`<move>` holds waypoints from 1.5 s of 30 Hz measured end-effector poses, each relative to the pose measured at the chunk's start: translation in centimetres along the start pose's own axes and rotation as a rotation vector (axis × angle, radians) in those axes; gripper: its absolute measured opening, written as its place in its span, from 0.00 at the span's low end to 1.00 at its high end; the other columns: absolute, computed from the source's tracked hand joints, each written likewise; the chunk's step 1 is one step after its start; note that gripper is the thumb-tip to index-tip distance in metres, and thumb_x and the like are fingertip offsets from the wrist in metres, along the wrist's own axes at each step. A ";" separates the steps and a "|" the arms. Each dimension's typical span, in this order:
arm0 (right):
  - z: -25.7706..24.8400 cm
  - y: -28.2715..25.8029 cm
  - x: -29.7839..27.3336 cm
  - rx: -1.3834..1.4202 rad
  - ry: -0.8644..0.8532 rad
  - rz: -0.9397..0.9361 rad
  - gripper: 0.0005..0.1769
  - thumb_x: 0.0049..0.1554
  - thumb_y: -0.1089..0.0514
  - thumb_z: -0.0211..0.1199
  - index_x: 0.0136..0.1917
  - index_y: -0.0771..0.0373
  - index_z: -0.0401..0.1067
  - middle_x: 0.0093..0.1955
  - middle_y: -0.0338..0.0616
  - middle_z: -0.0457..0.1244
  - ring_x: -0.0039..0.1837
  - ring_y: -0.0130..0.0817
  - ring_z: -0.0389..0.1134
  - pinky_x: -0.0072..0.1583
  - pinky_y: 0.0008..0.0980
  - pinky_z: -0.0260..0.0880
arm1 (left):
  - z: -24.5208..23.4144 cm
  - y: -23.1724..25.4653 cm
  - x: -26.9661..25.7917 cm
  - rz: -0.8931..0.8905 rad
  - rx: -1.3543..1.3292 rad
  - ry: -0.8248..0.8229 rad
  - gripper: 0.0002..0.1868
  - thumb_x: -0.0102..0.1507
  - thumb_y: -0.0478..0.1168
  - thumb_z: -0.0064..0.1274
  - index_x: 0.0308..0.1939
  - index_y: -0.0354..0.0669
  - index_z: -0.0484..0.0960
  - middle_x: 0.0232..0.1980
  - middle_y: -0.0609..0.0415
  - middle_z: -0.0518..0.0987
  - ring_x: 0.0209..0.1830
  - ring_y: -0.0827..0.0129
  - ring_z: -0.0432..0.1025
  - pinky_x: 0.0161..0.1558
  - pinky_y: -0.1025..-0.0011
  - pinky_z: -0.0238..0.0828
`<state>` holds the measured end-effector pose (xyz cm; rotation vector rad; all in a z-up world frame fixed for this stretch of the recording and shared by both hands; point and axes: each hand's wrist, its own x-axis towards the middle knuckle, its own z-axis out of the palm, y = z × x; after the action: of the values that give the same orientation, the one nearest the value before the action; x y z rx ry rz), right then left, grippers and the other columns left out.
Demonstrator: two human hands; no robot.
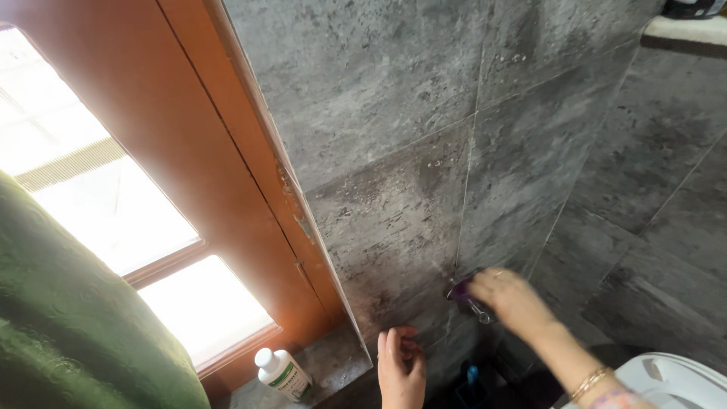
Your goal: The person wipes various bathroom fixtures including a wall-mounted faucet, a flush button, and a hand shower hose with a small purple cloth and a cleaning solution from a bottle.
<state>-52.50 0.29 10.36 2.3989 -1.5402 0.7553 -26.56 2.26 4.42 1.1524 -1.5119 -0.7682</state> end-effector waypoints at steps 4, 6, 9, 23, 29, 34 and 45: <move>0.7 1.7 -1.1 -0.059 -0.033 0.003 0.19 0.45 0.65 0.58 0.50 0.59 0.77 0.53 0.44 0.69 0.58 0.45 0.69 0.60 0.38 0.68 | 0.7 -0.9 -0.1 0.001 -0.018 0.001 0.19 0.51 0.23 0.55 0.43 0.45 0.81 0.39 0.56 0.76 0.36 0.72 0.76 0.38 0.73 0.73; 0.7 1.7 -0.5 0.005 0.002 -0.068 0.18 0.46 0.65 0.58 0.50 0.57 0.78 0.54 0.44 0.69 0.58 0.44 0.69 0.60 0.38 0.68 | 1.5 -1.1 0.5 -0.009 -0.035 0.013 0.19 0.50 0.24 0.55 0.42 0.46 0.81 0.39 0.57 0.76 0.36 0.72 0.77 0.38 0.73 0.74; 0.6 1.4 -0.3 -0.091 -0.209 -0.115 0.15 0.48 0.63 0.58 0.51 0.58 0.75 0.51 0.42 0.68 0.58 0.42 0.69 0.65 0.40 0.67 | 1.7 -1.7 0.2 -0.022 0.010 0.003 0.20 0.51 0.24 0.56 0.44 0.47 0.82 0.39 0.57 0.76 0.35 0.72 0.77 0.39 0.72 0.73; -0.5 1.4 -0.7 0.379 -0.066 0.529 0.19 0.52 0.62 0.64 0.58 0.59 0.69 0.51 0.42 0.65 0.53 0.43 0.70 0.54 0.39 0.70 | 3.9 -0.8 0.0 -0.045 -0.104 -0.049 0.18 0.54 0.24 0.57 0.45 0.46 0.82 0.45 0.55 0.76 0.39 0.71 0.74 0.39 0.73 0.76; 2.8 -1.4 -0.1 0.403 0.131 0.348 0.14 0.50 0.59 0.68 0.51 0.61 0.75 0.50 0.44 0.69 0.51 0.40 0.72 0.52 0.34 0.71 | 2.9 -1.0 0.0 -0.084 -0.064 -0.081 0.18 0.54 0.25 0.57 0.45 0.47 0.81 0.46 0.56 0.75 0.38 0.72 0.75 0.39 0.74 0.76; 6.0 1.2 -1.2 0.601 0.296 0.682 0.16 0.50 0.60 0.71 0.53 0.62 0.78 0.49 0.47 0.68 0.48 0.42 0.68 0.51 0.34 0.69 | 1.9 -1.6 -0.1 -0.118 -0.053 -0.067 0.17 0.55 0.26 0.57 0.45 0.47 0.82 0.45 0.56 0.76 0.38 0.72 0.76 0.39 0.74 0.75; -0.2 -3.1 0.6 0.281 -0.316 0.848 0.12 0.48 0.56 0.74 0.47 0.54 0.81 0.47 0.39 0.70 0.51 0.35 0.73 0.53 0.36 0.71 | 0.5 -0.7 0.3 -0.133 -0.065 -0.071 0.16 0.55 0.27 0.58 0.45 0.48 0.82 0.43 0.57 0.75 0.38 0.73 0.76 0.38 0.74 0.75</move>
<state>-49.60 1.27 11.18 2.0378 -2.8128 0.7751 -26.83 1.67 3.75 1.1966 -1.4684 -0.9510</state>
